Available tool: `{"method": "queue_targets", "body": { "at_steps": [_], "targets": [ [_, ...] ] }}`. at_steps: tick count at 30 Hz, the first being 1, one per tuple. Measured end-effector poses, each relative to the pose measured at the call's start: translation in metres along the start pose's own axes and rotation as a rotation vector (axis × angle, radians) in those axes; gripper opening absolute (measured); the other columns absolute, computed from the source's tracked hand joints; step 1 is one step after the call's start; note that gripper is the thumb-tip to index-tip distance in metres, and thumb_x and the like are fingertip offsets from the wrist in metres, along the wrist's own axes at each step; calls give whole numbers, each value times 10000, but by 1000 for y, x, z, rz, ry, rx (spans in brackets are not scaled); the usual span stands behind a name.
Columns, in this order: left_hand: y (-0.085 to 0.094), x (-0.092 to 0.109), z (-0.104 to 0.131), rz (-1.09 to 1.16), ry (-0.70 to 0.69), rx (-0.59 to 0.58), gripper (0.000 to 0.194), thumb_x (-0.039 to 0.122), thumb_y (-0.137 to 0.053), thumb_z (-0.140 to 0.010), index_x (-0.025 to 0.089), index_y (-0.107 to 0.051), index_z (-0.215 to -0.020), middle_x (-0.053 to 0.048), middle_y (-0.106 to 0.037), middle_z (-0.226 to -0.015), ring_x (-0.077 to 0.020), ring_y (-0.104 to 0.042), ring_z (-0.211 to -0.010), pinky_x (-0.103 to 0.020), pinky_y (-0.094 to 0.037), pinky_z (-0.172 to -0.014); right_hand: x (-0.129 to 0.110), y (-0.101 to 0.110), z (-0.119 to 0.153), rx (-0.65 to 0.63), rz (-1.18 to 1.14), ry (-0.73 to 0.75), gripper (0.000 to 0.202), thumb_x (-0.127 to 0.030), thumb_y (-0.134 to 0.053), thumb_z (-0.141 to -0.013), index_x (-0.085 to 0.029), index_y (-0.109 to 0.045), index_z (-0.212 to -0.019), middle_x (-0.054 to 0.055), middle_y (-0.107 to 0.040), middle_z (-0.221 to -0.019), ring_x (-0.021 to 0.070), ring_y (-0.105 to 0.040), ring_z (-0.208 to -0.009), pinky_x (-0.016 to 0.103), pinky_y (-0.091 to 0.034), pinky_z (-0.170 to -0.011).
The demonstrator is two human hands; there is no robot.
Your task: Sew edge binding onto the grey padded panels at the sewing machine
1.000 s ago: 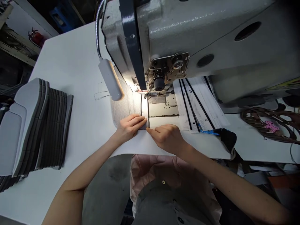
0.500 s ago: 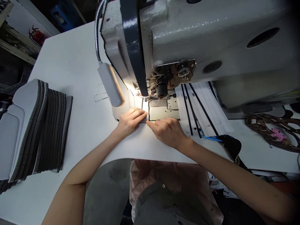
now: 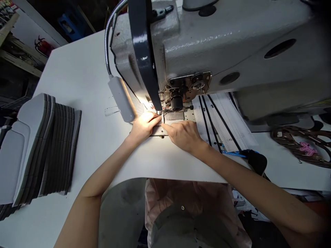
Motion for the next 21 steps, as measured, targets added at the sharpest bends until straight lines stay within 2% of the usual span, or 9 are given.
{"method": "queue_targets", "body": {
  "at_steps": [5, 9, 11, 15, 21],
  "targets": [
    [1, -4, 10, 103, 90, 45, 298, 136, -395, -1000, 174, -689, -1028, -87, -738, -1001, -172, -680, -960, -343, -555, -891, 2, -1, -7, -1, -7, -70, 355, -88, -420, -927, -210, -727, -1057, 82, -712, -755, 167, -576, -657, 322, -153, -585],
    [-2, -8, 10, 108, 112, 6, 288, 185, -410, -1022, 187, -697, -1036, -77, -743, -1031, -176, -676, -1006, -374, -542, -957, 3, -3, -9, 15, -15, -79, 447, -103, -400, -951, -232, -633, -1310, 88, -721, -785, 185, -594, -681, 325, -170, -602],
    [-4, -13, 6, 94, 141, -41, 303, 218, -407, -1029, 192, -708, -1023, -70, -742, -1041, -179, -670, -1018, -382, -530, -984, 4, -4, -8, 28, -16, -84, 440, -97, -378, -953, -217, -652, -1276, 88, -719, -789, 181, -585, -667, 325, -173, -601],
    [-9, -21, 1, 65, 183, -82, 309, 241, -416, -1025, 181, -719, -1038, -81, -741, -1036, -194, -668, -994, -365, -535, -935, 3, -9, -1, 51, -31, -81, 376, -103, -355, -961, -186, -710, -1053, 74, -704, -774, 160, -549, -621, 323, -158, -581],
    [-12, -22, 1, 38, 217, -70, 305, 209, -418, -1009, 183, -717, -1061, -83, -742, -1020, -207, -666, -1006, -357, -526, -924, 2, -14, 5, 63, -56, -59, 378, -134, -393, -962, -183, -675, -1209, 68, -701, -777, 168, -561, -653, 312, -151, -571]
  ]
}}
Point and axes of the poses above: each hand's wrist, its own z-axis away from the middle knuckle, its own y-axis out of the back of the hand, x = y × z, the point moved 2 cm from there along -z, towards the middle knuckle
